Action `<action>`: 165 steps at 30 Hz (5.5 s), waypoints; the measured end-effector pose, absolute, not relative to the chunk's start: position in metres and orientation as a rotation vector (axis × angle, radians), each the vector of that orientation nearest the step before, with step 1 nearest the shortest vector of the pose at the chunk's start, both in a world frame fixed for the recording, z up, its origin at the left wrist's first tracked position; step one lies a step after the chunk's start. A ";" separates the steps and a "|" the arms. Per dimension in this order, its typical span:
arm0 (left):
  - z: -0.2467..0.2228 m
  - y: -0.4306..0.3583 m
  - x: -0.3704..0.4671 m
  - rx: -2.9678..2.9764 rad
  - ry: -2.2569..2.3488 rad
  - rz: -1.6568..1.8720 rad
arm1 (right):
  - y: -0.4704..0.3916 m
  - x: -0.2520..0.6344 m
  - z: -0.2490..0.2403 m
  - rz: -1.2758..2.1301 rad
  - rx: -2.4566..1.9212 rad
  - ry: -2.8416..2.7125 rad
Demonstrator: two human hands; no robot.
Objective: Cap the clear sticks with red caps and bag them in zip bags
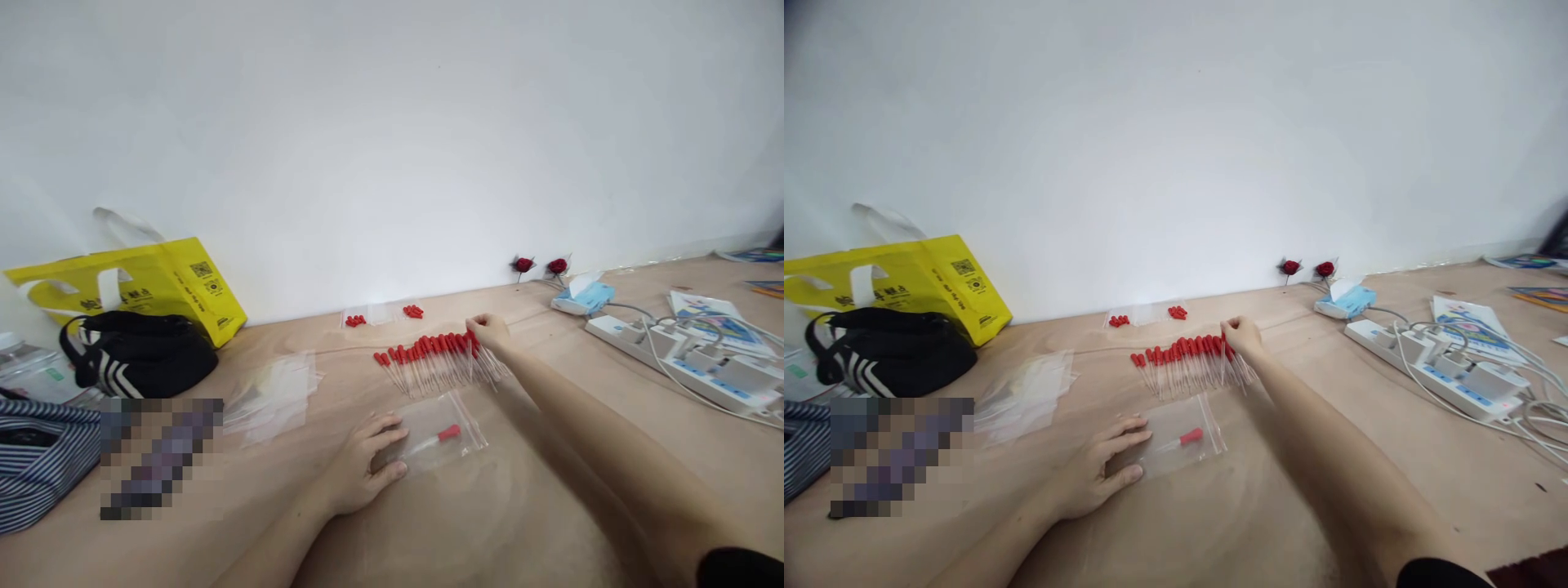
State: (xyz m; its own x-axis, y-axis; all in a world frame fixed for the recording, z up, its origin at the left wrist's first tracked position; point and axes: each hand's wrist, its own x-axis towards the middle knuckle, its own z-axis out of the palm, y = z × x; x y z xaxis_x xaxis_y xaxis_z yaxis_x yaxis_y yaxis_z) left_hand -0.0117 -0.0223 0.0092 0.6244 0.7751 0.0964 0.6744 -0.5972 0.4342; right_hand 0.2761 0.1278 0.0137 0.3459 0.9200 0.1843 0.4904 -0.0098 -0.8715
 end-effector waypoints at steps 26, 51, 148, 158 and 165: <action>0.016 -0.023 -0.009 2.470 1.271 0.265 | 0.009 0.263 -0.019 1.403 -0.903 -0.791; 0.012 -0.023 -0.012 2.413 1.187 0.379 | 0.113 0.273 0.004 0.440 -1.755 -1.650; 0.014 -0.020 -0.015 2.490 1.118 0.245 | 0.059 0.290 -0.003 1.008 -1.200 -1.116; 0.019 -0.022 -0.014 2.472 1.169 0.229 | 0.021 0.267 -0.020 1.102 -1.078 -0.827; 0.021 -0.024 -0.012 2.470 1.201 0.230 | 0.015 0.252 -0.019 1.222 -0.970 -0.724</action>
